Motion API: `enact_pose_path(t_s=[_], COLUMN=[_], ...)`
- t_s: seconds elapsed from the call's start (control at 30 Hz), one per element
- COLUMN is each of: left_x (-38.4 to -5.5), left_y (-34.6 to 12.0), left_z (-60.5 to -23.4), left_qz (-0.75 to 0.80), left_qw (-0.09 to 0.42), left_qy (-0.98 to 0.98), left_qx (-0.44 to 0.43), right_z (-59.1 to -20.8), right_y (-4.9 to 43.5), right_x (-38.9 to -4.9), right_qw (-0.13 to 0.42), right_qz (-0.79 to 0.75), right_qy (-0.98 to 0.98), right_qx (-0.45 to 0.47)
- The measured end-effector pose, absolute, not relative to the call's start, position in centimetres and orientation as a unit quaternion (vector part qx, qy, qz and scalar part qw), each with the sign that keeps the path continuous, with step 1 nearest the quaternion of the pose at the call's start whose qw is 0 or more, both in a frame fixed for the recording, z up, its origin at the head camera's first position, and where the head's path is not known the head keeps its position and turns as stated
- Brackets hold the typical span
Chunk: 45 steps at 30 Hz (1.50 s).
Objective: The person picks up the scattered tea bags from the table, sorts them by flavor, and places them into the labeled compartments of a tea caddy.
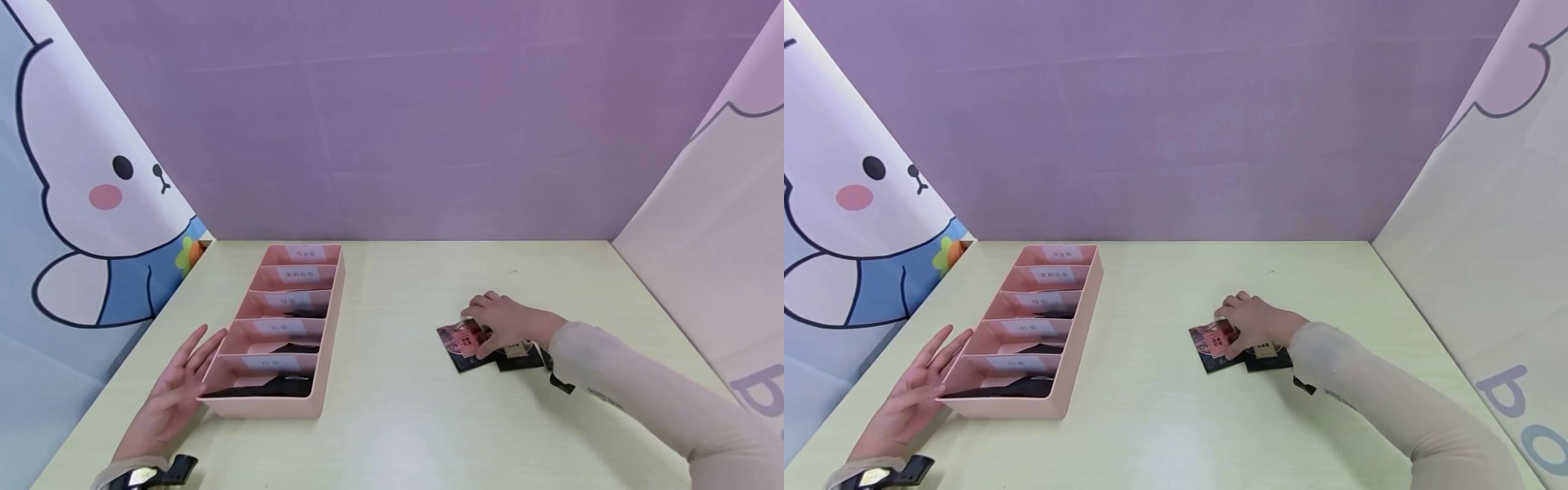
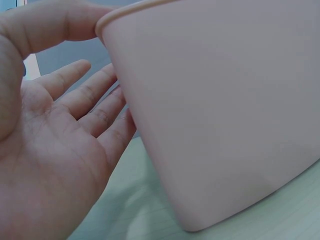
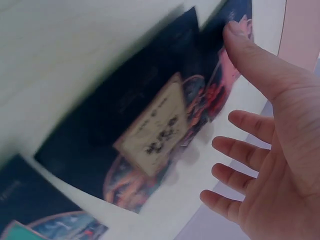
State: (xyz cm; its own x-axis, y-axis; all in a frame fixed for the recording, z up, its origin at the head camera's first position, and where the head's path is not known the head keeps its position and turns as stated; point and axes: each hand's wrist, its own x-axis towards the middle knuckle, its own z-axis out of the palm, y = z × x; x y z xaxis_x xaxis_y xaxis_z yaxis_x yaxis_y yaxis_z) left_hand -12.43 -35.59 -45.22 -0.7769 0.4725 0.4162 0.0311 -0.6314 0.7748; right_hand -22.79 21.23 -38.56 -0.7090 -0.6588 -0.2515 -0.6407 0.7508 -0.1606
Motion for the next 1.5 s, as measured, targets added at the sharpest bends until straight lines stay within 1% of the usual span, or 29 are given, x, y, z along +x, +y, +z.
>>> enact_pose_path(t_s=[0.37,0.47,0.6,0.73,0.93,1.23,1.5], left_x=[-12.5,-12.4,-12.2,-12.0,-12.0,-11.9,-11.9], left_y=[-35.5,-35.5,-35.5,-35.4,-35.4,-35.5,-35.5], left_z=[-45.1,-45.0,-44.9,-44.6,-44.6,-44.7,-44.6], left_qz=[0.845,0.840,0.834,0.835,0.834,0.833,0.832], left_qw=[0.133,0.130,0.125,0.122,0.123,0.120,0.121], left_qy=[0.409,0.427,0.457,0.466,0.460,0.470,0.473], left_qx=[0.316,0.309,0.281,0.265,0.279,0.267,0.266], right_z=[-39.8,-39.9,-39.9,-39.8,-39.7,-39.4,-38.9], right_y=[21.5,21.3,21.0,20.7,20.4,20.3,19.9], right_x=[-23.2,-23.2,-23.4,-23.5,-23.7,-24.0,-23.9], right_qw=[0.128,0.139,0.164,0.174,0.178,0.185,0.203], right_qz=[-0.078,-0.125,-0.229,-0.308,-0.376,-0.409,-0.420], right_qy=[0.928,0.927,0.914,0.891,0.864,0.854,0.851], right_qx=[-0.340,-0.325,-0.294,-0.285,-0.283,-0.262,-0.240])
